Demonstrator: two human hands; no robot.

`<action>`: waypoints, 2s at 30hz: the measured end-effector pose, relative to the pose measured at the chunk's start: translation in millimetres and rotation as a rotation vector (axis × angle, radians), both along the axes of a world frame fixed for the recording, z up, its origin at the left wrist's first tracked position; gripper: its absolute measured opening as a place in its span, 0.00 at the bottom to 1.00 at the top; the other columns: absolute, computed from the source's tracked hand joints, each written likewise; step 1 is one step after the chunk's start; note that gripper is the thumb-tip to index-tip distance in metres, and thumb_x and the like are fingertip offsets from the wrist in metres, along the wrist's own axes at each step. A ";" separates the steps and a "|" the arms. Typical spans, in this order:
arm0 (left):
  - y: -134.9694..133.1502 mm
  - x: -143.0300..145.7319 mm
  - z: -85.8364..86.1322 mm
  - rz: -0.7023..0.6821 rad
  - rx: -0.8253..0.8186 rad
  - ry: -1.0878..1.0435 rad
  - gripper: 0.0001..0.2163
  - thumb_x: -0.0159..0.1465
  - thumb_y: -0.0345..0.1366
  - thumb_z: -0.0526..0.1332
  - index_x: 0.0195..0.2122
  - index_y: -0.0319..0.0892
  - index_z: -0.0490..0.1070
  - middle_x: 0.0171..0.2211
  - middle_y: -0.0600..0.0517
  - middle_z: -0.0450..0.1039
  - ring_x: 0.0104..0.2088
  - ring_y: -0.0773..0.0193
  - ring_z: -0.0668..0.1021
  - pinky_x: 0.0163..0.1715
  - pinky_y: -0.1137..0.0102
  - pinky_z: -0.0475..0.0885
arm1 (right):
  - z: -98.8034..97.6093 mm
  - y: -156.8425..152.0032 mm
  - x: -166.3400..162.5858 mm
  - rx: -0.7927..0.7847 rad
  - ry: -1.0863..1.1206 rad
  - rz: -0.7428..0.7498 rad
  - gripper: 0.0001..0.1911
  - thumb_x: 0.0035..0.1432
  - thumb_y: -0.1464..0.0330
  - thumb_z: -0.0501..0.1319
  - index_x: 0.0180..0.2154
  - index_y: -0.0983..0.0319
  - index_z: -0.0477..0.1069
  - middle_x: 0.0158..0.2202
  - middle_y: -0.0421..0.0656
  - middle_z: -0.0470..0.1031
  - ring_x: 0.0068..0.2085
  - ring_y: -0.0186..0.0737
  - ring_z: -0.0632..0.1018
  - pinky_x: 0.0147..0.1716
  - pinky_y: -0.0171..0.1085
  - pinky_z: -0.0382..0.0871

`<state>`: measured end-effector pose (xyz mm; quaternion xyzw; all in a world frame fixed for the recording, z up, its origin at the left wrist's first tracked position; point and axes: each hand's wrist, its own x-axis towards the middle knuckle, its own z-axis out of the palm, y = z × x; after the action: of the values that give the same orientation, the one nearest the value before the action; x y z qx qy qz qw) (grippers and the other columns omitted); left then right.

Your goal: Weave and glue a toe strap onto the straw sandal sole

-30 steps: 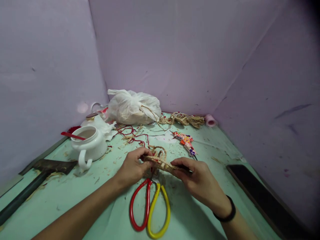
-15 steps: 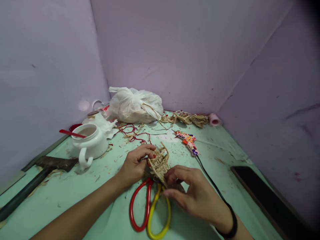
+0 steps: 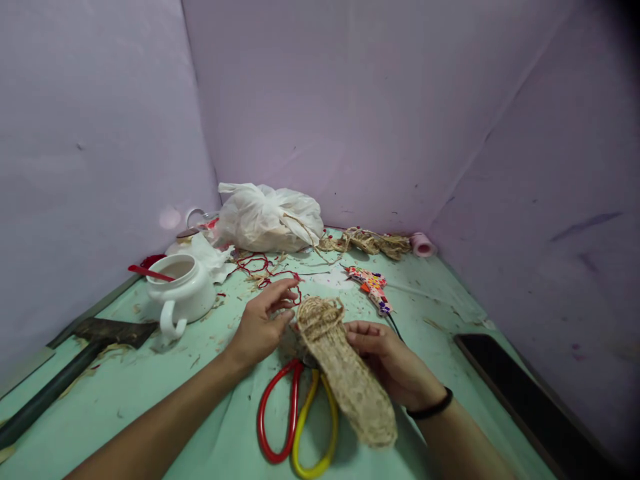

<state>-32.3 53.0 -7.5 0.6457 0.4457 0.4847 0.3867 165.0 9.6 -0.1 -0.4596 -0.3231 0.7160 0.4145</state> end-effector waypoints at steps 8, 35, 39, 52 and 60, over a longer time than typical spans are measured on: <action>-61.6 20.1 16.8 -0.062 -0.059 1.002 0.23 0.53 0.40 0.58 0.51 0.45 0.64 0.38 0.46 0.72 0.39 0.50 0.73 0.38 0.59 0.66 | -0.3 9.3 3.7 0.131 0.073 -0.409 0.06 0.39 0.70 0.64 0.24 0.62 0.67 0.20 0.35 0.72 0.22 0.33 0.72 0.21 0.30 0.64; -4.5 -47.2 30.5 0.113 -0.221 1.333 0.12 0.57 0.37 0.50 0.36 0.39 0.69 0.33 0.39 0.75 0.35 0.45 0.76 0.29 0.61 0.66 | -7.0 -4.0 -22.1 0.066 0.251 -0.187 0.12 0.44 0.63 0.67 0.30 0.64 0.72 0.26 0.40 0.76 0.25 0.34 0.74 0.27 0.33 0.65; -14.4 -37.5 31.5 0.235 -0.065 1.088 0.13 0.58 0.36 0.50 0.41 0.42 0.71 0.38 0.43 0.74 0.39 0.49 0.75 0.34 0.62 0.68 | -8.8 -7.3 -27.5 0.054 0.226 -0.152 0.13 0.44 0.63 0.67 0.30 0.64 0.72 0.26 0.41 0.76 0.26 0.36 0.74 0.27 0.34 0.65; -33.1 -13.8 16.8 0.134 0.207 0.880 0.09 0.56 0.30 0.54 0.32 0.41 0.74 0.30 0.47 0.75 0.34 0.55 0.74 0.39 0.57 0.65 | -10.8 -16.3 -42.2 0.097 0.076 -0.244 0.16 0.39 0.63 0.70 0.29 0.61 0.68 0.24 0.38 0.74 0.27 0.36 0.74 0.28 0.34 0.65; -26.0 -18.4 15.9 0.205 0.117 0.684 0.07 0.57 0.32 0.54 0.30 0.42 0.72 0.31 0.50 0.75 0.34 0.59 0.74 0.36 0.65 0.66 | -24.2 -10.2 -34.7 0.037 -0.333 0.032 0.14 0.43 0.58 0.64 0.22 0.63 0.68 0.18 0.38 0.68 0.19 0.32 0.67 0.20 0.33 0.60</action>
<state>-50.6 26.9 8.3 0.7434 0.5833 0.3016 0.1272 130.3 -0.6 -24.3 -0.5590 -0.4078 0.6304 0.3520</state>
